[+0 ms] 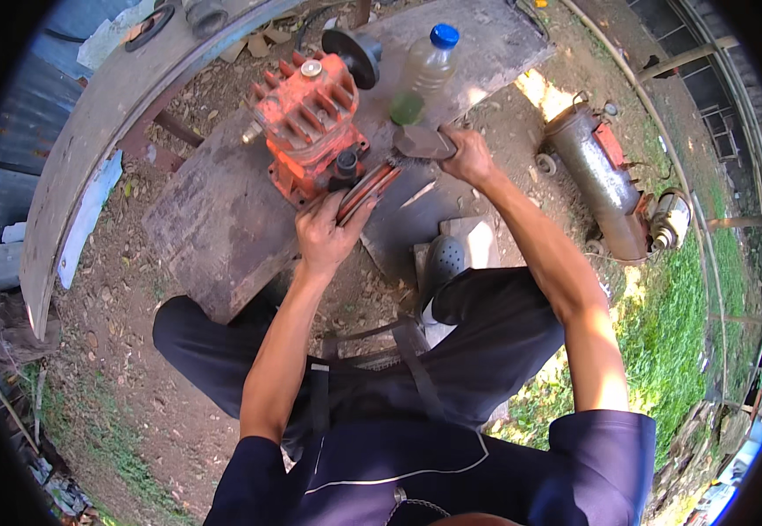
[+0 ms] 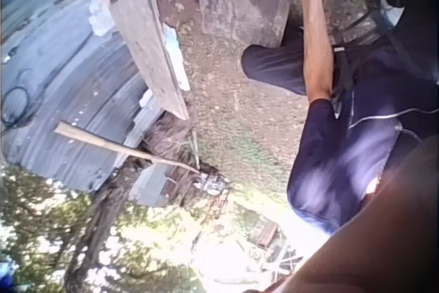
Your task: The person brushes a red pump head with a wire brush, pours liquid from a plastic bottle onto it, and wipes a small plate with a cloth. They then use two wrenches to tighten bolts on a pulley wheel.
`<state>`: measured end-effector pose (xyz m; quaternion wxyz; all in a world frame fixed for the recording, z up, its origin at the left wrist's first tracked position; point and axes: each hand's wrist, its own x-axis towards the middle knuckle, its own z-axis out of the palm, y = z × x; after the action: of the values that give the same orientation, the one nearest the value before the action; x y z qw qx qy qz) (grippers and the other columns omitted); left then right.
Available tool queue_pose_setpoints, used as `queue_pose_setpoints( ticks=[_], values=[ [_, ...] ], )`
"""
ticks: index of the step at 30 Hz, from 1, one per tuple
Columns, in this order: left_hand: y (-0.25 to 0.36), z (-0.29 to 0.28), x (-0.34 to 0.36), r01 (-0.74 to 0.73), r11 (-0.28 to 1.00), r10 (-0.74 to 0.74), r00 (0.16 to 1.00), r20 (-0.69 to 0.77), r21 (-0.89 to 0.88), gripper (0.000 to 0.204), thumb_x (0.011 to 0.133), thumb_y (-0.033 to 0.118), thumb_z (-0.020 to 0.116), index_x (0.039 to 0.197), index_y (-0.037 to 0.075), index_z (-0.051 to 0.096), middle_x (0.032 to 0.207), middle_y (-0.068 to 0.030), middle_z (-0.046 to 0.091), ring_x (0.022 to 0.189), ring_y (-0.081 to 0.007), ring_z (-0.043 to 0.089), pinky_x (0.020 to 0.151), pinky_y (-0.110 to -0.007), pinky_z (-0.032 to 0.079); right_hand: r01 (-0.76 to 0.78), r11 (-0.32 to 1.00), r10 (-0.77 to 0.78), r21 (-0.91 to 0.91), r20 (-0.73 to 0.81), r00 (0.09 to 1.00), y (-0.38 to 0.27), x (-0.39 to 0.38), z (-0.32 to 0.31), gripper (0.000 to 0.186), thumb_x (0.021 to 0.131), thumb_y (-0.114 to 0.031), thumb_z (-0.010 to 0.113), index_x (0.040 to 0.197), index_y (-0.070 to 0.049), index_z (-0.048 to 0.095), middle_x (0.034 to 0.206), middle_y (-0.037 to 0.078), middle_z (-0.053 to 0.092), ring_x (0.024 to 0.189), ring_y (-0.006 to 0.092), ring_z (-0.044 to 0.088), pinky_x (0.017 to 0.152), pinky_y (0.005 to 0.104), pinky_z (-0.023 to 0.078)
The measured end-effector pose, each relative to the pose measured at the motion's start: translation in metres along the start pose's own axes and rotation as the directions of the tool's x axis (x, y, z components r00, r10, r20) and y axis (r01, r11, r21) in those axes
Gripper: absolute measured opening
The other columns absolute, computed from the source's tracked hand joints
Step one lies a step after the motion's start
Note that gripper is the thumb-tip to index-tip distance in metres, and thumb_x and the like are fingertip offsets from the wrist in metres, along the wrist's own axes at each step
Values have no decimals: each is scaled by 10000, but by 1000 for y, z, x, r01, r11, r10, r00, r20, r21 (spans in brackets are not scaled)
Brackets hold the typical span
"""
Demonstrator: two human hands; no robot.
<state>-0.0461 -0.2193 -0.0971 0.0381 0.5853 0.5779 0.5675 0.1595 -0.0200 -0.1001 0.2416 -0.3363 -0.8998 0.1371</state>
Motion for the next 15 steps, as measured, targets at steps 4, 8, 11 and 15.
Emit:
queue_pose_setpoints(
  ticks=[4, 8, 11, 15],
  values=[
    [-3, -3, 1, -46, 999, 45, 998, -52, -8, 224, 811, 159, 786, 905, -18, 686, 711, -129, 677, 622, -235, 669, 571, -328, 510, 187, 981, -188, 41, 14, 982, -39, 20, -15, 211, 696, -103, 707, 889, -68, 630, 799, 149, 677, 753, 364, 664, 666, 466, 532],
    [6, -2, 8, 36, 999, -37, 996, 76, 15, 211, 810, 141, 784, 906, -21, 688, 673, -107, 669, 587, -209, 667, 546, -316, 506, 13, 1000, -13, 25, -13, 1000, 2, -6, 7, 282, 663, -98, 717, 934, -89, 637, 795, 129, 666, 765, 362, 650, 678, 437, 531],
    [2, -3, 5, 4, 1000, -4, 1000, -8, -22, 202, 765, 135, 805, 840, 6, 671, 667, -109, 658, 561, -271, 641, 543, -348, 504, 63, 996, -63, 66, -3, 998, -14, 3, 6, 322, 693, -110, 722, 1005, -86, 645, 826, 163, 672, 793, 380, 652, 710, 450, 534],
    [3, -4, 8, -38, 998, 38, 999, 10, 50, 187, 808, 141, 783, 901, 6, 694, 694, -121, 688, 595, -208, 683, 540, -317, 514, 73, 990, -73, 117, -2, 997, -27, 5, 6, 307, 718, -94, 708, 1017, -70, 646, 830, 195, 677, 800, 382, 662, 720, 459, 535]
  ],
)
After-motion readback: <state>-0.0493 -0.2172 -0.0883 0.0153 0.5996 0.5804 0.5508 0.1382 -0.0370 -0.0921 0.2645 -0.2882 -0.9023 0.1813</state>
